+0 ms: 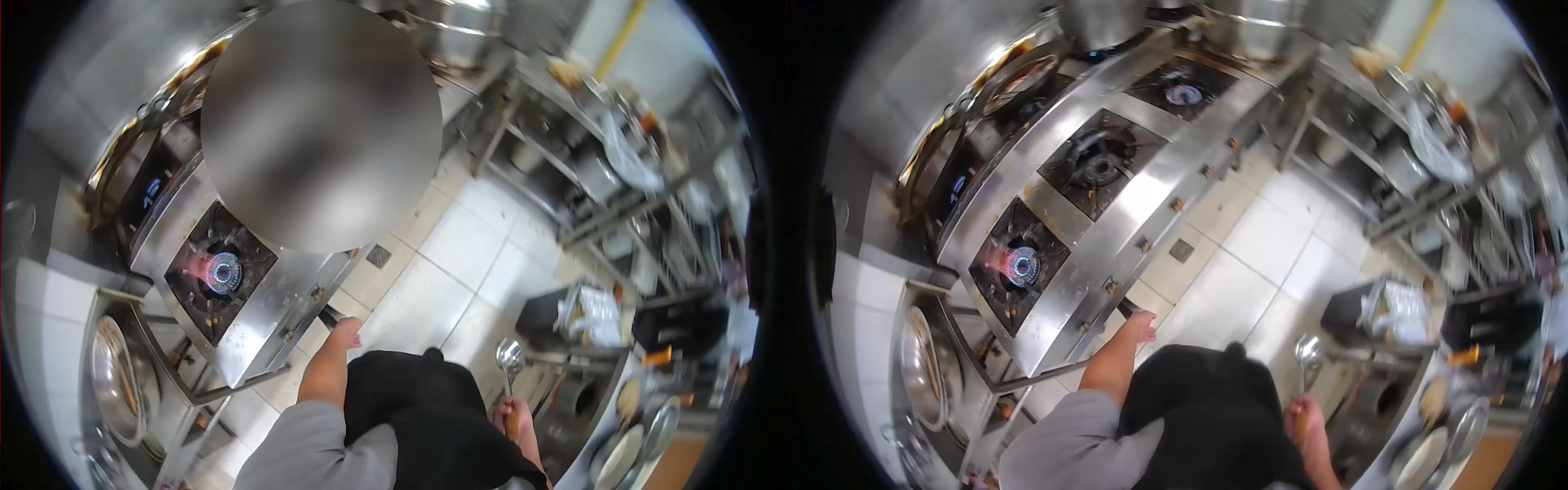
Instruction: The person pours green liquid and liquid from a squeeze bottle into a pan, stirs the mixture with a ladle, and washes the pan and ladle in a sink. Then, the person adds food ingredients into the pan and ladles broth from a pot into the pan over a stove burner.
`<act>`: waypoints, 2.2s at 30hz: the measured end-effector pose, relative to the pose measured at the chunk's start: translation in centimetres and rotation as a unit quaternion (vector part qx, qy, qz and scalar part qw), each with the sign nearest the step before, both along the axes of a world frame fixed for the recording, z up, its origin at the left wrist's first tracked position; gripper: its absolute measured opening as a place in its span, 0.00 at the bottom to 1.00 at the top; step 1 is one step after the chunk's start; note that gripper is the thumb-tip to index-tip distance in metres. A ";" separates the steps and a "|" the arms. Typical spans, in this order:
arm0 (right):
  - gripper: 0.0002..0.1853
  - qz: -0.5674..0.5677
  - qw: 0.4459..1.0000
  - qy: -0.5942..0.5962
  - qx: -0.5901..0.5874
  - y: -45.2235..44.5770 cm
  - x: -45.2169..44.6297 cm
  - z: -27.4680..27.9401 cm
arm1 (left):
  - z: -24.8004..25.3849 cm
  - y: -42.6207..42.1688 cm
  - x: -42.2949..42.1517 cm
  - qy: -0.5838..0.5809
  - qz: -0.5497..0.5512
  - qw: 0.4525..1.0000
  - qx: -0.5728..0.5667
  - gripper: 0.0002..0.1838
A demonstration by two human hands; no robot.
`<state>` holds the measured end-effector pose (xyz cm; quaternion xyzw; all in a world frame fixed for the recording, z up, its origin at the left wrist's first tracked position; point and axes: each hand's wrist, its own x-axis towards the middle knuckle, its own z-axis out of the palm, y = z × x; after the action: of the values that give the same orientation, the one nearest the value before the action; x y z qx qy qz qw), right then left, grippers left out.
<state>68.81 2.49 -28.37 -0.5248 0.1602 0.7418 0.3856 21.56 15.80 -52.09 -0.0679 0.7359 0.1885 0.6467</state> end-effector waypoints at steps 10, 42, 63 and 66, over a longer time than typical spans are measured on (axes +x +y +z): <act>0.11 0.135 0.982 -0.085 -0.104 17.1 11.0 -6.6 | -12.9 -0.5 -4.6 0.086 0.374 0.914 0.132 0.10; 0.05 0.840 0.232 -0.156 0.465 39.7 -26.6 4.2 | 12.2 -10.2 24.1 -0.178 0.213 0.926 0.256 0.28; 0.06 0.801 -0.038 -0.024 0.597 39.7 -24.2 10.5 | 31.8 -1.3 59.1 0.122 0.691 0.676 0.225 0.19; 0.06 0.789 -0.060 -0.027 0.611 39.9 -23.2 11.3 | 30.7 -1.1 60.7 0.115 0.710 0.651 0.243 0.18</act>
<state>45.57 42.36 -17.12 -0.1207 0.8876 -0.3429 0.2829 82.30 14.71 -21.42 -0.3877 0.4594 0.7684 0.2193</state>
